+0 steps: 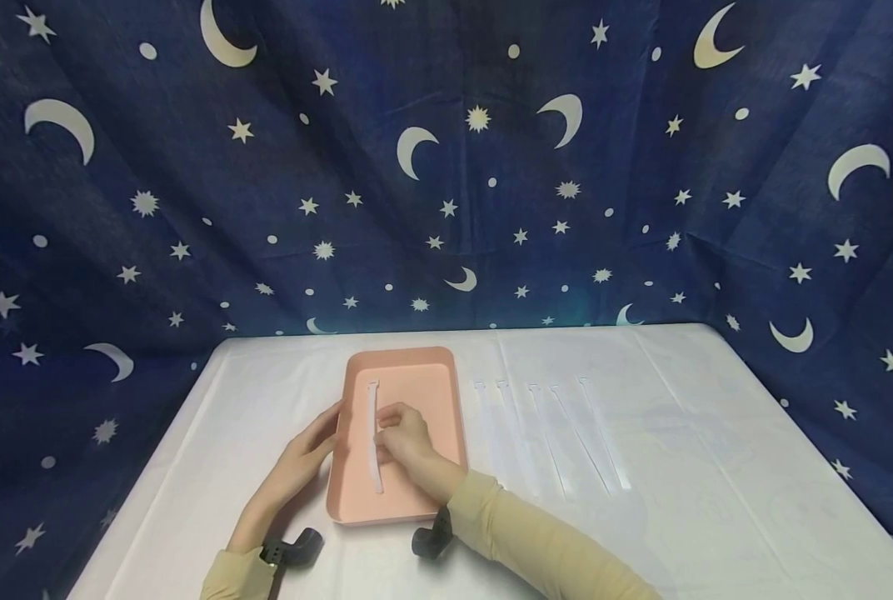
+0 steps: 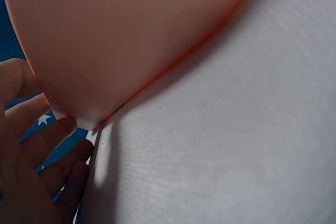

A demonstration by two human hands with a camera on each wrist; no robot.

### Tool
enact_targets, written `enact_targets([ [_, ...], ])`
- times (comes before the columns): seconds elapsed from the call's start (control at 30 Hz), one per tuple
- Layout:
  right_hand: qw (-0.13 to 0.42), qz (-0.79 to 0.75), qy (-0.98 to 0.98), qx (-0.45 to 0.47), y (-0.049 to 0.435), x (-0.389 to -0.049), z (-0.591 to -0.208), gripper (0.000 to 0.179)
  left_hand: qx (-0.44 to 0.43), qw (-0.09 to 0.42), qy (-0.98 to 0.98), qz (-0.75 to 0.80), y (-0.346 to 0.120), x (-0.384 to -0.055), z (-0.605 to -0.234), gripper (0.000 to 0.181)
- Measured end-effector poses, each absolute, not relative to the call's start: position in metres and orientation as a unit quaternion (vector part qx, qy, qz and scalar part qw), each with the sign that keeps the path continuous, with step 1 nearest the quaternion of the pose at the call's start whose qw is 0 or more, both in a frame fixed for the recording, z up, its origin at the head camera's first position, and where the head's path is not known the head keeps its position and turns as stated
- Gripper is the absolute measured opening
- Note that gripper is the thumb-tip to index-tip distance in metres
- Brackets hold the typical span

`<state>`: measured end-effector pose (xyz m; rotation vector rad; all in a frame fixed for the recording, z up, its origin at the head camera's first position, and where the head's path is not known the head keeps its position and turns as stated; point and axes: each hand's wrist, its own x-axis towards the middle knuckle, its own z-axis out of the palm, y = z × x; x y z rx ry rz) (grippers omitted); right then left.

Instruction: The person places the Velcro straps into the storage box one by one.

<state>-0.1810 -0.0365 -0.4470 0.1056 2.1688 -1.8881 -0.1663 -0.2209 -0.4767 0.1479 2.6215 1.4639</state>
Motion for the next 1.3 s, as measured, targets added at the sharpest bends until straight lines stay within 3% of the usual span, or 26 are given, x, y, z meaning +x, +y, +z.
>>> enact_targets([
  [0.83, 0.165, -0.644, 0.747, -0.017, -0.016, -0.175, -0.438, 0.041, 0.055, 0.058, 0.878, 0.473, -0.222, -0.167, -0.478, 0.060],
  [1.3, 0.146, -0.599, 0.783, -0.079, -0.003, -0.166, -0.438, 0.032, 0.046, 0.067, 0.868, 0.489, -0.221, -0.167, -0.479, 0.060],
])
